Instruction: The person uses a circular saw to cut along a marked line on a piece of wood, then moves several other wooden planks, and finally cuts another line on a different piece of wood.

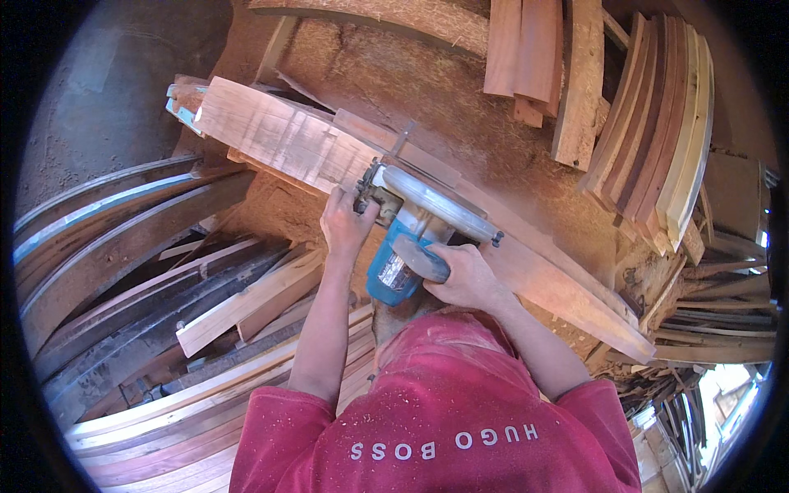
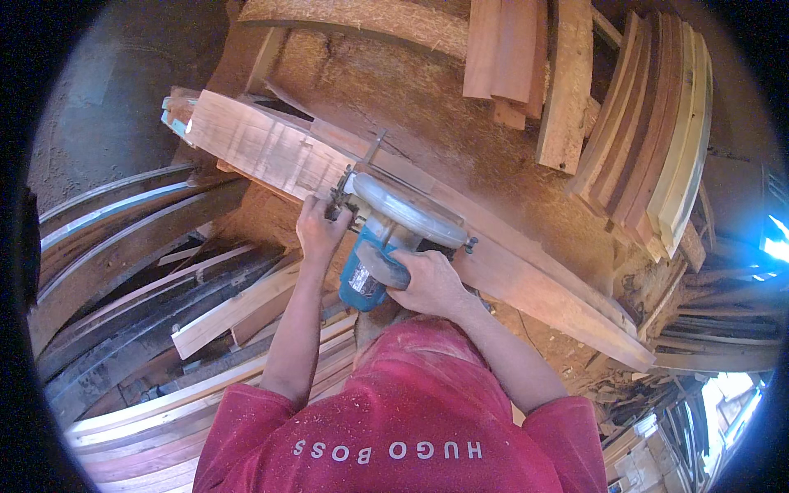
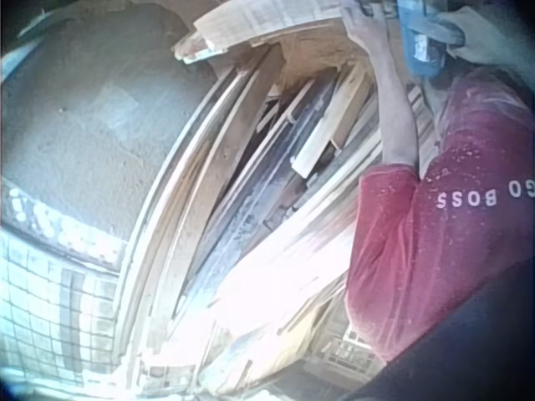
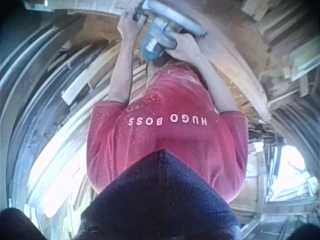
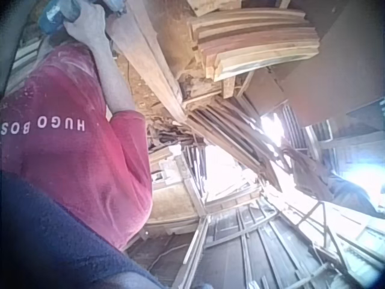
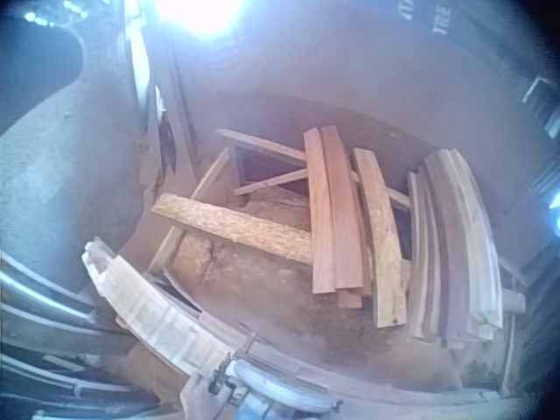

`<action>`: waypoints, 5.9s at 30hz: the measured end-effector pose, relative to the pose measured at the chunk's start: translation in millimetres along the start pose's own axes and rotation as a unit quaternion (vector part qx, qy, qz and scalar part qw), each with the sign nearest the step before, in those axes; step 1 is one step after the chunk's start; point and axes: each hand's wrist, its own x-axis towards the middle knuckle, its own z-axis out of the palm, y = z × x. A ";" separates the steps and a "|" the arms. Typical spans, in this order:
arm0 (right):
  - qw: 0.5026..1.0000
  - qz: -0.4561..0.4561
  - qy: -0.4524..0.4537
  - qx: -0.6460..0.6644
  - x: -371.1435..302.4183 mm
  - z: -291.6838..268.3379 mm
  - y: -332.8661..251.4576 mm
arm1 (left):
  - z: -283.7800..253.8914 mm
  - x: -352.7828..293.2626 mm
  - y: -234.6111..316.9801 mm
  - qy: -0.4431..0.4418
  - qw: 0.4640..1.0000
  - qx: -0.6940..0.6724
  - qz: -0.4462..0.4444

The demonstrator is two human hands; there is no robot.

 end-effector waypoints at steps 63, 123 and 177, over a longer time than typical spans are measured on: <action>0.999 0.013 -0.033 0.009 138.7 53.6 -75.4 | -76.9 107.1 -105.0 0.010 0.999 0.025 0.016; 1.000 -0.006 -0.016 -0.018 260.6 92.5 -154.1 | -146.2 207.4 -198.1 0.007 0.999 0.010 0.035; 0.999 0.022 -0.031 -0.003 380.6 125.5 -238.6 | -211.5 300.9 -291.8 0.009 0.998 0.012 0.063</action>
